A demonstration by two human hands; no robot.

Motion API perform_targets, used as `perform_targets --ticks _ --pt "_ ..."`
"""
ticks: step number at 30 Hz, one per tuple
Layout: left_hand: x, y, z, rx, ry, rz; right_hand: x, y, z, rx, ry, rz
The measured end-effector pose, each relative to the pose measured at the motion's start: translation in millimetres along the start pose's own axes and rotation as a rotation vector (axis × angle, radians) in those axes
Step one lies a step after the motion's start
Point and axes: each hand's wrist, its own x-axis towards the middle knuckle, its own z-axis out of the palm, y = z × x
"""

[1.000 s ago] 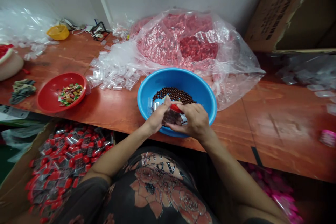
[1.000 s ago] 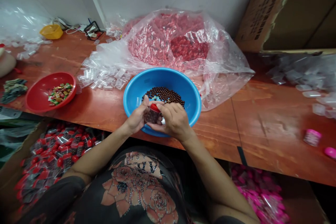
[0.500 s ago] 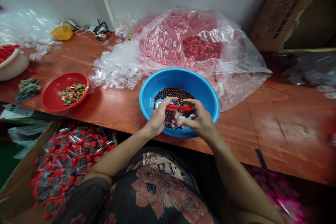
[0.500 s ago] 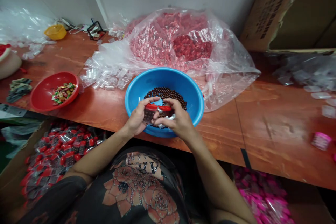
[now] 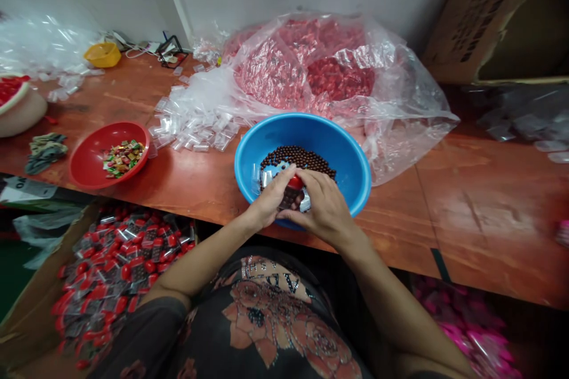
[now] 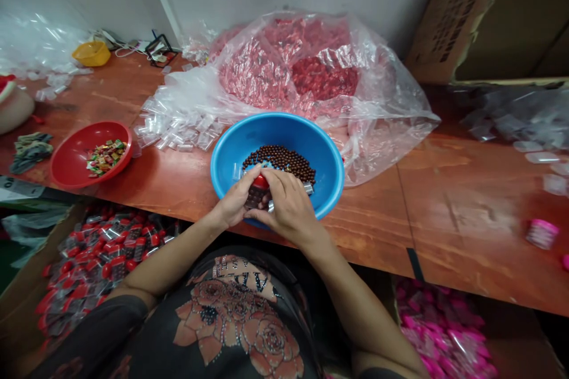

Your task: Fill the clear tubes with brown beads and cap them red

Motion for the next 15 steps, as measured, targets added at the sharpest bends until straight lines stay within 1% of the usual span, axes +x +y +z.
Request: perform_targets --ticks 3,7,9,11,13,14,15 --pt "-2 1 0.1 0.005 0.046 0.019 3 3 3 -0.048 0.031 -0.097" --pt "-6 -6 1.5 0.014 0.077 0.069 8 5 6 -0.023 0.079 -0.220" --pt "-11 -9 2.2 0.029 0.094 0.101 8 2 9 -0.018 0.100 -0.250" --pt "-19 -7 -0.4 0.073 0.089 0.145 8 -4 10 -0.033 0.098 -0.249" --pt "-27 4 -10.9 0.155 0.107 0.238 6 -7 8 -0.041 0.063 -0.215" --pt "-30 13 -20.6 0.211 0.146 0.314 6 -6 5 -0.035 0.052 -0.177" --pt "-31 22 -33.9 0.279 0.217 0.406 4 -2 2 -0.018 0.059 -0.121"
